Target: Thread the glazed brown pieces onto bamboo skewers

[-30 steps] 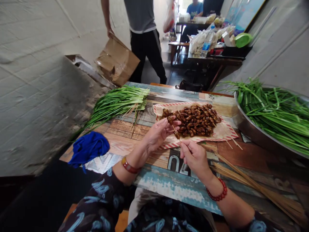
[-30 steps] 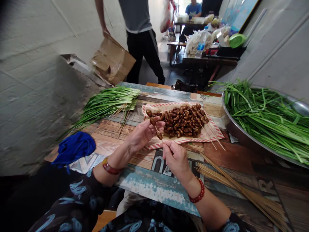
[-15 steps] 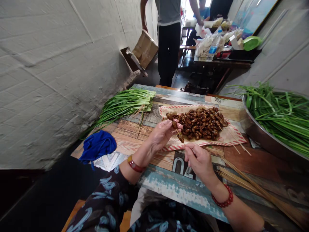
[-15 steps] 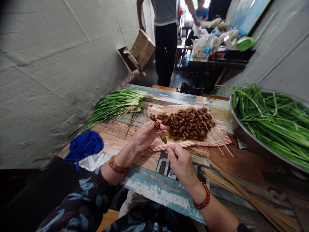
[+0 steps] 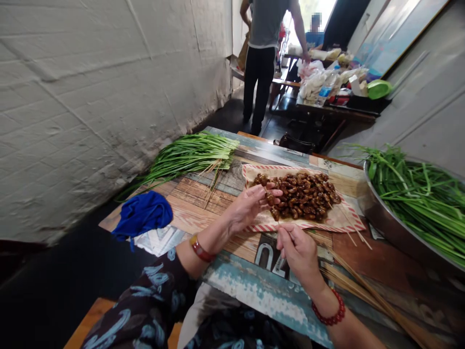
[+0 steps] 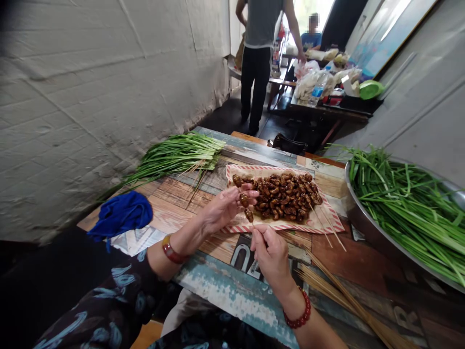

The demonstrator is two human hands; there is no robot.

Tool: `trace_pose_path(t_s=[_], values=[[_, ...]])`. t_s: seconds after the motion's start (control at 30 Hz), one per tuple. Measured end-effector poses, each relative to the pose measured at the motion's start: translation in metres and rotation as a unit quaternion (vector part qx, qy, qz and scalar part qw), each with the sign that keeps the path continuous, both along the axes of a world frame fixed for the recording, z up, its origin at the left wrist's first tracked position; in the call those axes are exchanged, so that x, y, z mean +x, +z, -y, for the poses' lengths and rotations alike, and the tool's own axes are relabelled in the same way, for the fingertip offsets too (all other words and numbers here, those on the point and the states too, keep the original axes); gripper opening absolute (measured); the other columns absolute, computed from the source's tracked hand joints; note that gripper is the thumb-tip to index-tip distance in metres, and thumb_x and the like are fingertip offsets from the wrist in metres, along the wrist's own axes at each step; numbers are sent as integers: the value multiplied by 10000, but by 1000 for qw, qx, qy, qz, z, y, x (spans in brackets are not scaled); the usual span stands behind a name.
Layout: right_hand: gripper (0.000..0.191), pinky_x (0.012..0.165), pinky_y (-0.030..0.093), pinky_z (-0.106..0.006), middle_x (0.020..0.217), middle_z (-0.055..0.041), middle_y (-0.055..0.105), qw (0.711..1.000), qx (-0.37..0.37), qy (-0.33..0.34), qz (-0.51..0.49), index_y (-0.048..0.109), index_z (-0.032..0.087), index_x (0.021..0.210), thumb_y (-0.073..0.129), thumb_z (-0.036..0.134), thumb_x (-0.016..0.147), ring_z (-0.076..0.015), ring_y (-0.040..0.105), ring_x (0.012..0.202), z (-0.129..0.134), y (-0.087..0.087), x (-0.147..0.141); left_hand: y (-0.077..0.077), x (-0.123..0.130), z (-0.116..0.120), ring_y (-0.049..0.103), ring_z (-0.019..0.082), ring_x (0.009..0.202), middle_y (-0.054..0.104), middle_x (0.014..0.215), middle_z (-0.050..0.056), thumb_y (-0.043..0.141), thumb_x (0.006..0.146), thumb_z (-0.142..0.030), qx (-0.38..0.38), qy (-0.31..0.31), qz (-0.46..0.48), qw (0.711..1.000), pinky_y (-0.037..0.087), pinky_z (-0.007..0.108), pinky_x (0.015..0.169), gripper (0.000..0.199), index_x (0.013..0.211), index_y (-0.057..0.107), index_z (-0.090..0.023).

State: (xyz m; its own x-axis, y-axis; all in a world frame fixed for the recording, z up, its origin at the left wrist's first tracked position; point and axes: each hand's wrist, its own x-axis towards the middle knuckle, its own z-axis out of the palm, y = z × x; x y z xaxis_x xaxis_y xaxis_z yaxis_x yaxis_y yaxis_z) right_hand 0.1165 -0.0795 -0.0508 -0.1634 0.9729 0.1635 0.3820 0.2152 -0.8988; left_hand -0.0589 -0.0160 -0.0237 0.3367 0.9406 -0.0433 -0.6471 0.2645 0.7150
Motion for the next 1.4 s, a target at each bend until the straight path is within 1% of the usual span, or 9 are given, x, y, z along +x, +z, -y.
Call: trace_pose_path(t_s=[0.1,0.2,0.33,0.47,0.67,1.0,1.23,1.33,1.4], values=[[263,430,409,-195,553,57,562,1000,-2,6,11,610,190,864,463,382,966,-77,502,392,1,-2,0,4,-7,-4,665,189,946,703,1115,110,666,838,-408,7,36,21,999,449,345,900,367,1128,665,-183],[264,432,413,-196,549,56,566,1000,-1,15,15,611,190,857,467,384,965,-78,508,387,2,-5,-1,7,-13,-7,662,184,938,718,1034,94,695,813,-400,21,64,38,997,449,337,906,343,1071,679,-174],[266,420,408,-194,558,53,569,1000,3,23,10,618,189,867,469,386,963,-78,513,388,2,-7,-1,6,-14,-8,661,177,891,718,907,71,732,781,-379,26,76,47,996,460,334,882,306,982,684,-153],[282,419,405,-193,555,50,568,1000,2,16,15,619,188,848,468,397,960,-80,515,395,1,-9,-1,3,-14,-8,662,172,880,709,875,60,729,784,-369,26,83,42,995,461,330,872,281,946,676,-146],[293,440,415,-200,546,50,572,1000,10,5,29,618,190,823,469,403,959,-82,520,397,1,-10,0,-3,-13,-9,657,186,905,708,861,56,706,805,-373,31,80,39,996,451,351,883,269,963,669,-158],[295,436,413,-203,537,55,568,1000,9,1,19,607,192,819,463,407,962,-81,517,381,2,-5,-3,-3,-5,-5,657,180,889,713,845,58,709,801,-374,31,62,27,997,446,326,869,258,926,678,-150],[285,429,407,-196,543,53,569,1000,5,18,13,619,187,846,458,390,966,-76,516,383,1,-1,-3,-4,-3,-4,672,189,900,726,901,79,671,835,-377,31,63,34,997,460,338,890,292,1028,681,-157],[272,423,411,-193,546,53,573,1000,-1,15,-10,623,186,882,462,389,963,-76,513,381,0,1,-3,-3,-2,-3,679,198,916,727,991,100,685,822,-398,16,39,34,999,457,363,921,368,1106,666,-165],[262,423,413,-191,545,55,571,1000,-5,8,-22,622,185,910,465,388,962,-74,508,380,-1,2,-3,-3,0,-1,682,198,913,727,1007,115,724,788,-385,10,8,14,1000,457,354,920,385,1086,674,-147]])
